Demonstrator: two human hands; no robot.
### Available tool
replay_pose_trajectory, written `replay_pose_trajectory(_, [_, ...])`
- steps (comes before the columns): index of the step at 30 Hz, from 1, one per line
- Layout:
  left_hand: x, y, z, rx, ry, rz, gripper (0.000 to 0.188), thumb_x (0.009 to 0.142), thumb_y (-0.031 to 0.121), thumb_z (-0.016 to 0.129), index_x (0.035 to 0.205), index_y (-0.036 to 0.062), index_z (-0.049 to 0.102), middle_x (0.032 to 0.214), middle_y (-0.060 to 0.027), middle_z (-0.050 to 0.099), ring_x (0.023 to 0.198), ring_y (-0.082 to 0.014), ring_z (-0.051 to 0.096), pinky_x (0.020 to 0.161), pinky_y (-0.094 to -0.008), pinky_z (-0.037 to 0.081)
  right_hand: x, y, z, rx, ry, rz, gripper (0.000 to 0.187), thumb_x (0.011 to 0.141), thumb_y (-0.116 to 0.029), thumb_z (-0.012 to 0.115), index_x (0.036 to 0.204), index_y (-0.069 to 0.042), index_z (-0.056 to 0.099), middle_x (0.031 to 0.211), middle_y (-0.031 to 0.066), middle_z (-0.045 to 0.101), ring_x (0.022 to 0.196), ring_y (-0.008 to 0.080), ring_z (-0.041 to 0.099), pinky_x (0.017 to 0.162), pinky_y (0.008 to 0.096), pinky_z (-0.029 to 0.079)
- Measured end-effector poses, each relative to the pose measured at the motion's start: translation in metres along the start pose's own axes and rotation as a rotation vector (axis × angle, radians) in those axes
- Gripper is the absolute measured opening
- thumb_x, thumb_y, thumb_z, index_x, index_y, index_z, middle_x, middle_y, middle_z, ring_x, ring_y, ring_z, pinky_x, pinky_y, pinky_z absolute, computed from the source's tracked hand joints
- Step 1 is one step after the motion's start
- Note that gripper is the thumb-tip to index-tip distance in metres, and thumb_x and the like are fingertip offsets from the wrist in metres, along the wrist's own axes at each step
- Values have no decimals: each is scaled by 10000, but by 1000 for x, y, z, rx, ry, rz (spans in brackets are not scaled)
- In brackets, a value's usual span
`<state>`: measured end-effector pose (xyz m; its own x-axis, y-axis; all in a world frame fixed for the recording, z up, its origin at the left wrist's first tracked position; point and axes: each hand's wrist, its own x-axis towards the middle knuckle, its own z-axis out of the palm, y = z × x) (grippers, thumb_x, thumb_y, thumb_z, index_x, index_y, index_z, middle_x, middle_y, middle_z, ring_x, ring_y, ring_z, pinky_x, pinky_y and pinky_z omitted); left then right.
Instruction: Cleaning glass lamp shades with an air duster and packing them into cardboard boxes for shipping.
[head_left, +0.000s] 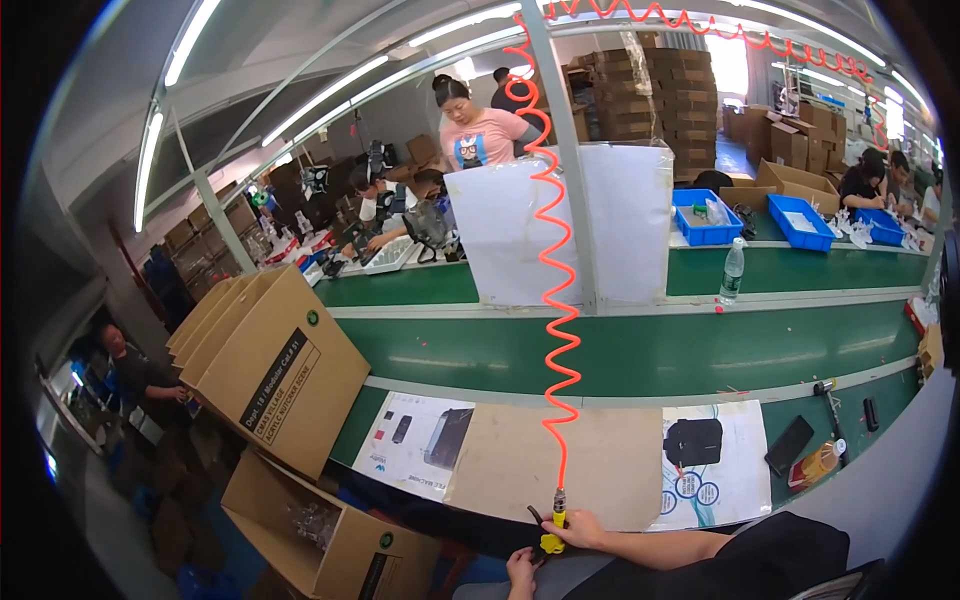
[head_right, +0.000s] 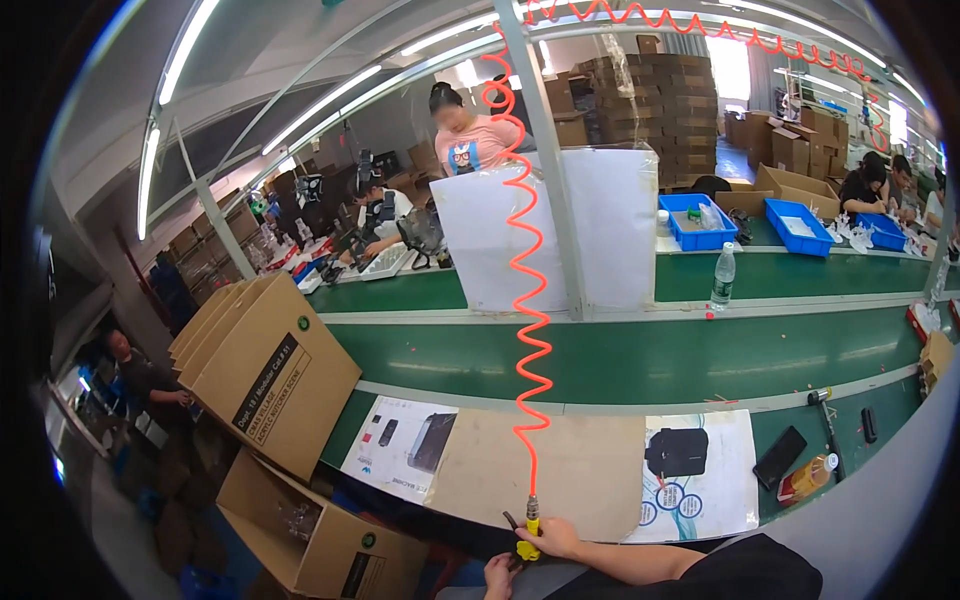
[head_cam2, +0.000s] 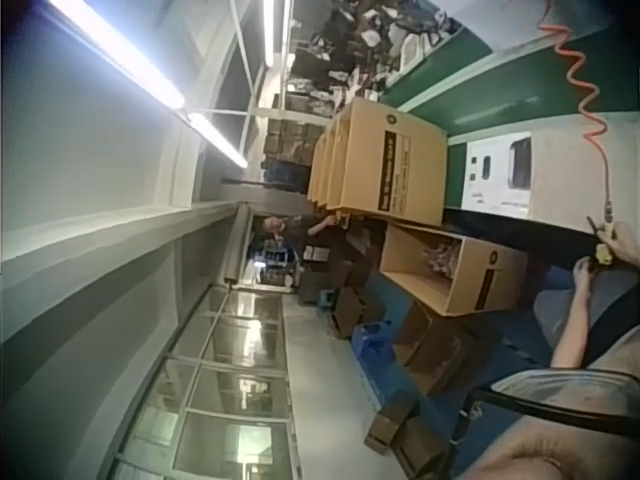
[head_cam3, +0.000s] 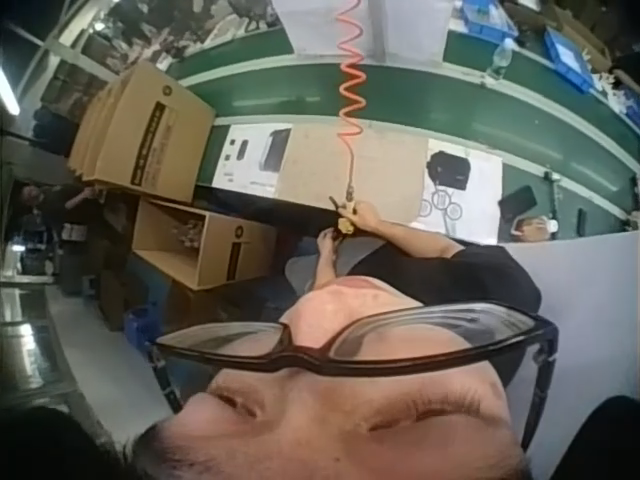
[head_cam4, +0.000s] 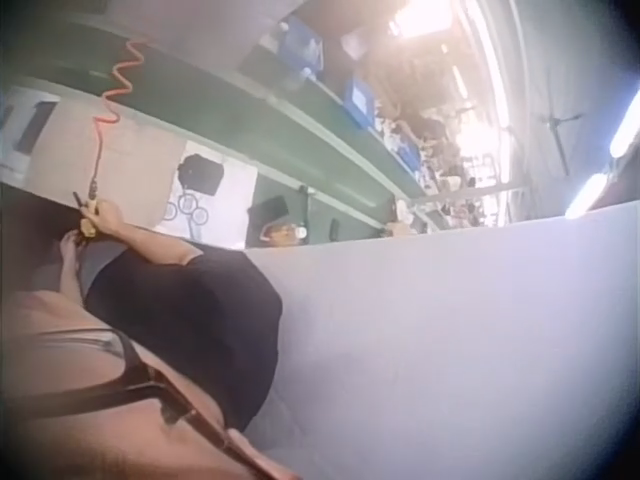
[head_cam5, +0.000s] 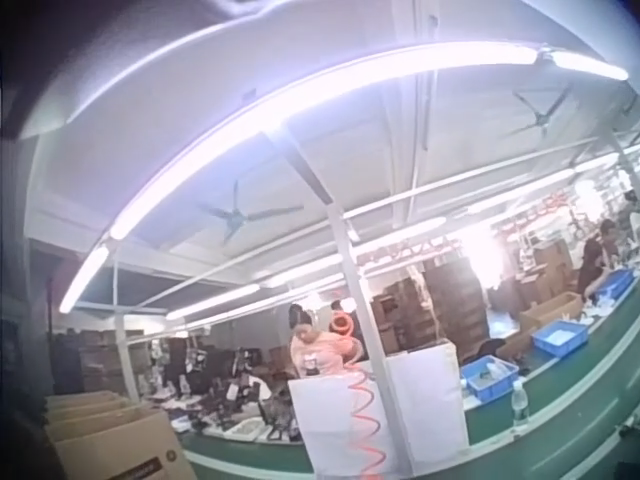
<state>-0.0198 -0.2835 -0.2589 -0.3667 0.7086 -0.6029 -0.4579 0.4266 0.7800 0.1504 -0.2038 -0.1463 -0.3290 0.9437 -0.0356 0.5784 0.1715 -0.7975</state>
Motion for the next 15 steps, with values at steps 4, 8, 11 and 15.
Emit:
replay_pose_trajectory(4, [5, -5, -1, 130, -2, -15, 143, 895, 56, 542, 970, 19, 659, 853, -75, 624, 760, -171, 601, 627, -295, 540, -1, 3, -1, 33, 13, -31, 369, 858, -462, 618, 1012, -141, 716, 812, 146, 694, 740, 298, 682, 673, 374, 535])
replay_pose_trajectory(8, [9, -5, -9, 276, 36, -49, 140, 860, 80, 571, 942, 23, 669, 755, -56, 620, 618, -141, 570, 525, -268, 481, -1, 1, 1, 58, 28, -36, 358, 854, -450, 630, 1002, -136, 717, 810, 145, 693, 739, 302, 681, 675, 374, 536])
replay_pose_trajectory(11, [8, -6, -10, 273, 107, -56, 135, 848, 83, 578, 924, 25, 672, 764, -66, 623, 617, -141, 562, 518, -263, 466, 0, -2, 1, 39, 21, -24, 358, 855, -451, 629, 1000, -137, 717, 802, 143, 692, 732, 303, 680, 669, 376, 535])
replay_pose_trajectory(15, [6, -4, -6, 406, 132, -110, 109, 857, 57, 545, 881, 19, 645, 780, -68, 615, 655, -163, 582, 554, -279, 490, -2, -2, -3, 33, 10, -19, 366, 858, -464, 619, 996, -140, 718, 779, 142, 688, 713, 301, 677, 649, 383, 530])
